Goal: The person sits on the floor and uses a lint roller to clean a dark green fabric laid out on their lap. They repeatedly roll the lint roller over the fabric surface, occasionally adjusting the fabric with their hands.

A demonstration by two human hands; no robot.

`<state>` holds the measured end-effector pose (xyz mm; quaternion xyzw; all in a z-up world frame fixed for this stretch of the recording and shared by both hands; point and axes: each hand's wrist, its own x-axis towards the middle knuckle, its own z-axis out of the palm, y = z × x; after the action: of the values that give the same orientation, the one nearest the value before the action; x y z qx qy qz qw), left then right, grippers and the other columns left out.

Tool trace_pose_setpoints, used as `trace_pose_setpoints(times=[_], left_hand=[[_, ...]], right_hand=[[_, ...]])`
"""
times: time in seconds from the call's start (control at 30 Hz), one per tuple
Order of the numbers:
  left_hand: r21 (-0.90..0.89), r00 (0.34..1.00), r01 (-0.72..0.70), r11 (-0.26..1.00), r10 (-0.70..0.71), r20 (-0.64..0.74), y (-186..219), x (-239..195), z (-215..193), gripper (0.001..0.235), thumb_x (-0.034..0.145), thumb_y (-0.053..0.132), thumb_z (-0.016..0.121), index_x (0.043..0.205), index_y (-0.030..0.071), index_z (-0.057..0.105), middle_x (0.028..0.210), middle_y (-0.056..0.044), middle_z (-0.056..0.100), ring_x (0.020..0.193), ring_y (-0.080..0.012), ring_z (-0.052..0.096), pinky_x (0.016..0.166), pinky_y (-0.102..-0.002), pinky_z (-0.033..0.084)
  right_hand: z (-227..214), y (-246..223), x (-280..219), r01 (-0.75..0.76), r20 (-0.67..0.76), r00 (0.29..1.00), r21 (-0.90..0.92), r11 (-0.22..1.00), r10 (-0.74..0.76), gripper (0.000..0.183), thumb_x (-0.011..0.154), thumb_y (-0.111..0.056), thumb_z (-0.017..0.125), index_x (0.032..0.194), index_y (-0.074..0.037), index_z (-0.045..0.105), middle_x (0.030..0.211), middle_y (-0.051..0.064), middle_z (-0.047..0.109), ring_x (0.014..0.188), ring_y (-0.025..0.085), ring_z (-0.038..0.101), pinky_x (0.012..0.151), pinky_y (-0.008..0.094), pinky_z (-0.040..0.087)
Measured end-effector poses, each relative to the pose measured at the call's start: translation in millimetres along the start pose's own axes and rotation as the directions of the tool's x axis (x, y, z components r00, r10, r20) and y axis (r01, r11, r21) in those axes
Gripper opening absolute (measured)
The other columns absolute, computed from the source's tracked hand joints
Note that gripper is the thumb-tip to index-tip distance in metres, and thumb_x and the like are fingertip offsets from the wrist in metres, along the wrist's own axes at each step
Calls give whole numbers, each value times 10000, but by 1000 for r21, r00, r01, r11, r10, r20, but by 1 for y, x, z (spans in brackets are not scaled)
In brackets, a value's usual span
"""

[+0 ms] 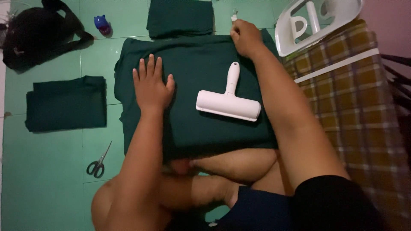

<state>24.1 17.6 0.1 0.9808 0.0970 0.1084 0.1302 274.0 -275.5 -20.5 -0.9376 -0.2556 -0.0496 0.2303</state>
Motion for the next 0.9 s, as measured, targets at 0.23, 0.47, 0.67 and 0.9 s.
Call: trace_pose_setpoints(times=[0.23, 0.47, 0.67, 0.9], left_hand=[[38, 1000, 4, 999, -4, 21, 1, 0, -3, 654, 1044, 450, 441, 1607, 123, 376, 1675, -131, 310, 1546, -360, 206, 1237, -565, 133], [4, 1000, -21, 1000, 21, -6, -3, -1, 2, 648, 1046, 437, 461, 1605, 118, 392, 1664, -133, 335, 1535, -378, 225, 1231, -579, 150], [30, 1000, 9, 1000, -9, 12, -2, 1, 4, 655, 1042, 454, 439, 1611, 136, 371, 1674, -117, 312, 1542, -369, 218, 1241, -567, 137], [23, 1000, 12, 1000, -12, 8, -2, 2, 6, 673, 1013, 462, 448, 1600, 137, 394, 1668, -96, 337, 1541, -358, 233, 1236, -570, 146]], right_hand=[[-13, -5, -10, 22, -55, 998, 212, 977, -11, 44, 1057, -145, 636, 1013, -144, 629, 942, 70, 619, 822, 219, 551, 722, 391, 425], [1, 5, -6, 164, -81, 985, 151, 975, -153, 55, 996, -113, 761, 954, -109, 726, 935, 100, 727, 827, 260, 654, 668, 419, 473], [9, 0, -8, 104, -67, 993, 97, 990, -98, 111, 1062, -133, 633, 975, -105, 571, 912, 118, 576, 789, 270, 524, 681, 422, 398], [6, -5, -7, 50, -35, 998, 195, 980, -44, 123, 1061, -160, 573, 944, -149, 610, 932, 78, 606, 783, 271, 569, 685, 441, 447]])
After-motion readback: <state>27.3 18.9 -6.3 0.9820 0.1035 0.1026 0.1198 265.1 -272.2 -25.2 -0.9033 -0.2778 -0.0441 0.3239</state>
